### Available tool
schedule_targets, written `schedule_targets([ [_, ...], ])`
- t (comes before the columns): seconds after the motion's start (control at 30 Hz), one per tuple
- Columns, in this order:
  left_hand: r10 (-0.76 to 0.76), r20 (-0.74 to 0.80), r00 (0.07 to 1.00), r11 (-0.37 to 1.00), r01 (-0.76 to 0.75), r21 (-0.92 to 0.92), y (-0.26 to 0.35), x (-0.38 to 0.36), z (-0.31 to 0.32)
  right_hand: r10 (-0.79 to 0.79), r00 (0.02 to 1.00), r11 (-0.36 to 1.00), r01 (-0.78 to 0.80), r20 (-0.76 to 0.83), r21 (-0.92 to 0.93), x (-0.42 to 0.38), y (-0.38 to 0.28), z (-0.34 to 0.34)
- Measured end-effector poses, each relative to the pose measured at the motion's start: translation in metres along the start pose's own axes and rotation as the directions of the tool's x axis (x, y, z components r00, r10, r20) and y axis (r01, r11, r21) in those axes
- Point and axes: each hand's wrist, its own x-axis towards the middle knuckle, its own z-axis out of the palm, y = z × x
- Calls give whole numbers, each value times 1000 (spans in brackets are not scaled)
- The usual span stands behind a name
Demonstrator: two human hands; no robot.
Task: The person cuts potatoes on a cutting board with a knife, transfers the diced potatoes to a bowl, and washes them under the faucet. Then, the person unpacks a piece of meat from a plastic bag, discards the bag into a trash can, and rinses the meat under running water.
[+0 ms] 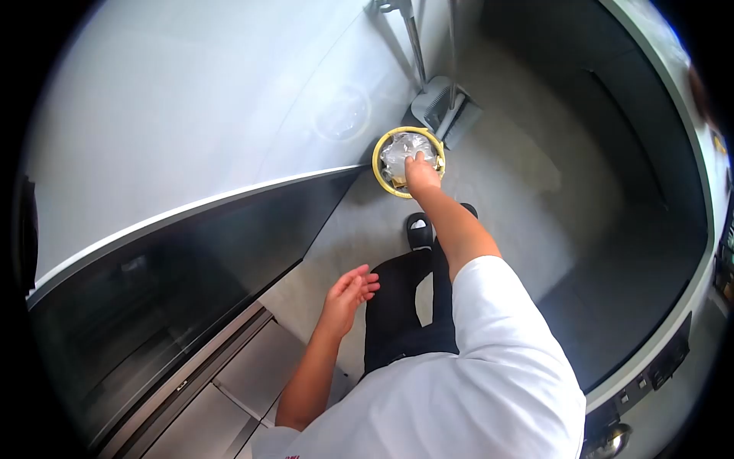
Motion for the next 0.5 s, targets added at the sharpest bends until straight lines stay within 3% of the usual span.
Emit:
schedule_targets([
  [0.13,49,-23,999,995,-51,-82,-16,28,-3,-123,992,986,126,35,-105,43,22,52],
  [0.23,98,-27,995,989,-101,-104,-21,44,-3,-221,948,914,283,229,-290,54,30,60],
  [0.37,130,-62,990,988,-134,-74,-22,44,0,-200,912,938,284,358,-199,65,36,73],
  [0.5,141,-53,989,989,-144,-41,-6,20,12,-238,961,969,244,142,-27,29,30,31],
])
